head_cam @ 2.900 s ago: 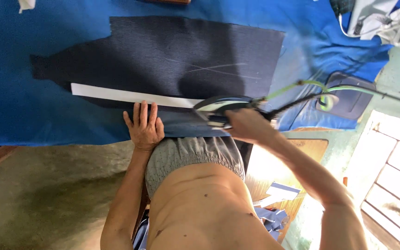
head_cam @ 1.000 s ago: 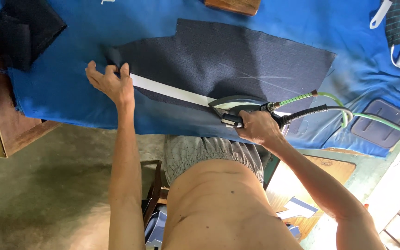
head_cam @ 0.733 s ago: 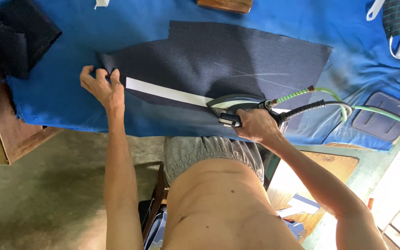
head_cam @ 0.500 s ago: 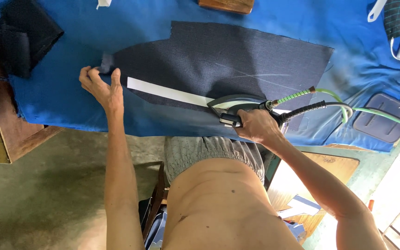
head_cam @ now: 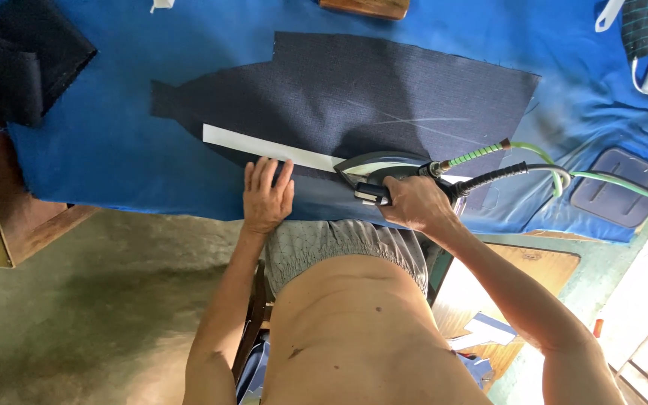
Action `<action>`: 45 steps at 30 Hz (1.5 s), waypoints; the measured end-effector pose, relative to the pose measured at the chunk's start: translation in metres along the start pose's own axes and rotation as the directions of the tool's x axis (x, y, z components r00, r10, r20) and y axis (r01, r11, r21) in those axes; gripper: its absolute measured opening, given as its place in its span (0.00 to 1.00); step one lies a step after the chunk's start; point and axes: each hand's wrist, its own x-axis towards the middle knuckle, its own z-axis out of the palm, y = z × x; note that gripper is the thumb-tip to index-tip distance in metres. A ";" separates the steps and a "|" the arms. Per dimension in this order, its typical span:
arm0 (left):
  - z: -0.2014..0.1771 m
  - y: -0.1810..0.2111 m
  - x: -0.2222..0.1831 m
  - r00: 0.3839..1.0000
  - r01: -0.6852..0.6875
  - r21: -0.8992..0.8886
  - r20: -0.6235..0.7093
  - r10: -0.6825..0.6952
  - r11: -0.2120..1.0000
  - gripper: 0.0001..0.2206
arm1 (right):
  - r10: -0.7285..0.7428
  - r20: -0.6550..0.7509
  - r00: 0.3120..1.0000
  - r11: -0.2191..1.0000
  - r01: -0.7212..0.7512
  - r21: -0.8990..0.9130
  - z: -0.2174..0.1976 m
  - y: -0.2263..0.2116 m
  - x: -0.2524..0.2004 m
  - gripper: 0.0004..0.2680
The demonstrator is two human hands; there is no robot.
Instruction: The person is pressing interfacing strips onto garment pieces using an iron at a workstation.
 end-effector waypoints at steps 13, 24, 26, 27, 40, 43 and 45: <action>-0.010 -0.026 0.001 0.999 0.051 0.053 0.000 -0.051 0.997 0.18 | -0.006 -0.026 1.000 1.000 0.005 -0.007 0.006 0.003 0.000 0.14; -0.003 -0.026 -0.003 0.997 0.071 0.033 0.001 -0.071 0.997 0.18 | -0.044 0.096 0.994 0.999 0.043 0.014 0.009 0.022 -0.001 0.14; -0.003 -0.026 -0.002 0.998 0.067 0.032 0.001 -0.067 0.997 0.18 | -0.027 0.101 0.994 0.999 0.025 0.024 0.008 0.033 -0.005 0.14; -0.003 -0.026 -0.002 0.998 0.061 0.034 -0.002 -0.061 0.998 0.18 | -0.011 0.104 0.994 0.999 0.008 0.035 0.007 0.038 -0.006 0.14; 0.001 -0.026 -0.004 0.997 0.075 0.030 0.003 -0.075 0.997 0.18 | 0.052 0.130 0.990 0.998 -0.055 0.015 0.002 0.081 -0.019 0.13; 0.000 -0.026 -0.006 0.998 0.063 0.026 0.008 -0.063 0.998 0.18 | 0.071 0.149 0.986 0.997 -0.067 -0.030 0.018 0.104 -0.018 0.14; 0.000 -0.026 -0.004 0.997 0.072 0.024 0.015 -0.073 0.997 0.19 | 0.080 0.163 0.983 0.995 -0.070 -0.069 0.030 0.121 -0.019 0.14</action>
